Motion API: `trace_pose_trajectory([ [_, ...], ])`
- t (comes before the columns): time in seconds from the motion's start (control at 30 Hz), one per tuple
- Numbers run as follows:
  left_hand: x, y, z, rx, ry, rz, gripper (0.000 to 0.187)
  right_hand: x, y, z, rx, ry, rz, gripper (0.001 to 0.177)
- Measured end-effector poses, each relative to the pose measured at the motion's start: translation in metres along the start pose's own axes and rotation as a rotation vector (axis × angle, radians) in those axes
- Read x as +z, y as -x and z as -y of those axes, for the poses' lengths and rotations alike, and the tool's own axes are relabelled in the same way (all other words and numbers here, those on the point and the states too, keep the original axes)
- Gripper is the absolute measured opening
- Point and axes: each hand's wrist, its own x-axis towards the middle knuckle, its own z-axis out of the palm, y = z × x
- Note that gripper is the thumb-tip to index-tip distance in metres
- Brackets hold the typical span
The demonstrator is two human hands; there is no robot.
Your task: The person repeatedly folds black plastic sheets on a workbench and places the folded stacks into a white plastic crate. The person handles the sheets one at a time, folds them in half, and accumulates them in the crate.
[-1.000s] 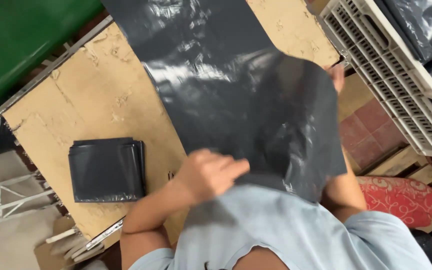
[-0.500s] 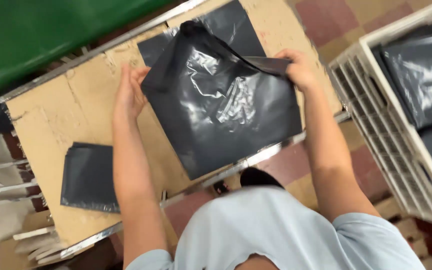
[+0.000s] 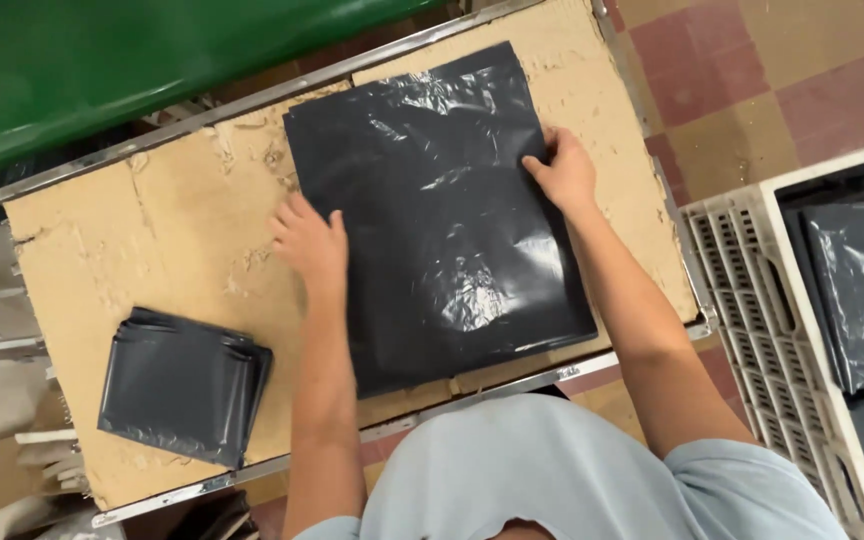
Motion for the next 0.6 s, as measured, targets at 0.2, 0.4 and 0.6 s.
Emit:
trace_pose_trajectory([
  [0.2, 0.007, 0.065, -0.094, 0.762, 0.333, -0.251, 0.058, 0.017, -0.039, 0.038, -0.026, 0.265, -0.019, 0.091],
  [0.4, 0.023, 0.091, -0.11, 0.786, 0.366, -0.153, 0.048, 0.02, -0.073, 0.029, 0.051, 0.185, 0.203, 0.068],
  [0.6, 0.018, 0.085, -0.104, 0.906, 0.536, -0.239, 0.01, 0.02, -0.075, 0.077, -0.04, -0.375, 0.102, 0.042],
])
